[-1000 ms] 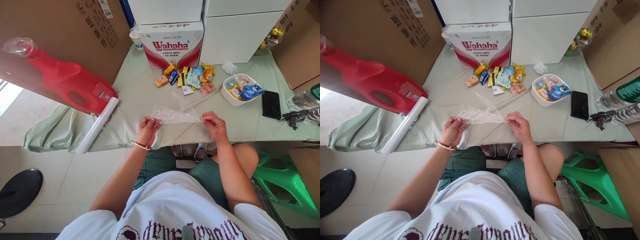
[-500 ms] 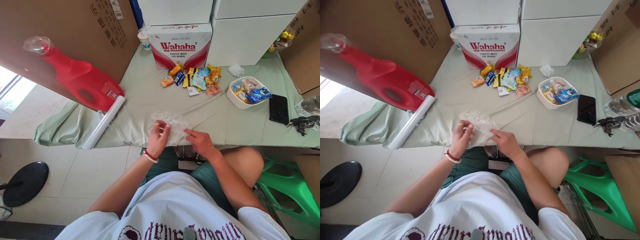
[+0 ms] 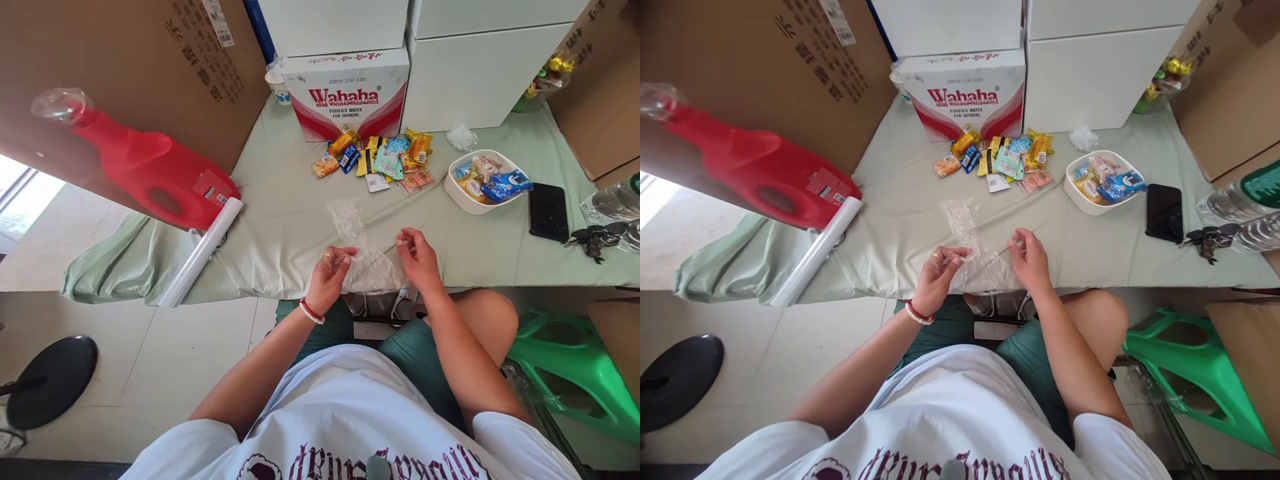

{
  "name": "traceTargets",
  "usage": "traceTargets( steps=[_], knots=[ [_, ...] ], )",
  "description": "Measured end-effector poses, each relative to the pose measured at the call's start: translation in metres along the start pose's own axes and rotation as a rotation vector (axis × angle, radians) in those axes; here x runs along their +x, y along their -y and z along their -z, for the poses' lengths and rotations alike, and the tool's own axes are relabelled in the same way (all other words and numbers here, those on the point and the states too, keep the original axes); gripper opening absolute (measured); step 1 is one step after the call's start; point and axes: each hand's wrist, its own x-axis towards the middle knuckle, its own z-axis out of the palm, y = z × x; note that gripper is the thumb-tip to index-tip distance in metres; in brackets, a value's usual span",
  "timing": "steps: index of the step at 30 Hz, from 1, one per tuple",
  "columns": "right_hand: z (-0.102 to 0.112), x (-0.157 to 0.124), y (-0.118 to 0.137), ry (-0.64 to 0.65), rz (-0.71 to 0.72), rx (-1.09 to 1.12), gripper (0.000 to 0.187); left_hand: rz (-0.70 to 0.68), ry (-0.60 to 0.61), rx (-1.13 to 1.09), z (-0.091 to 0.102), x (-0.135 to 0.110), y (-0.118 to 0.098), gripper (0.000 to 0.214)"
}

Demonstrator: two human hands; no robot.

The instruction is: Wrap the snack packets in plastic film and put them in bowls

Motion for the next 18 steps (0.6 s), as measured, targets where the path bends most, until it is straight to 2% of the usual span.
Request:
traceTargets(
  steps=[2,4,7,9,11,12,16,18],
  knots=[
    [-0.002,0.01,-0.009,0.049,-0.106,0.071,0.066,0.022,0.095,-0.103,-0.007,-0.004,-0.004,0.032],
    [-0.002,0.012,-0.011,0.12,-0.176,0.212,0.081,0.079,0.182,-0.241,-0.012,-0.007,-0.007,0.036],
    [0.002,0.006,0.0,0.288,-0.256,0.505,0.08,0.183,0.238,-0.423,-0.015,-0.006,-0.011,0.041],
    [0.006,0.001,0.011,0.429,-0.3,0.666,0.073,0.224,0.212,-0.473,-0.012,-0.004,-0.011,0.042],
    [0.008,-0.002,0.019,0.493,-0.323,0.712,0.061,0.228,0.139,-0.476,-0.005,-0.001,-0.007,0.043],
    [0.007,-0.002,0.021,0.476,-0.325,0.692,0.055,0.219,0.078,-0.464,0.001,0.001,-0.004,0.043],
    [0.0,0.004,0.013,0.206,-0.311,0.492,0.045,0.22,-0.3,-0.343,0.037,0.008,0.019,0.045],
    [-0.003,0.007,0.005,0.097,-0.306,0.402,0.042,0.246,-0.433,-0.228,0.062,0.008,0.029,0.043]
  ],
)
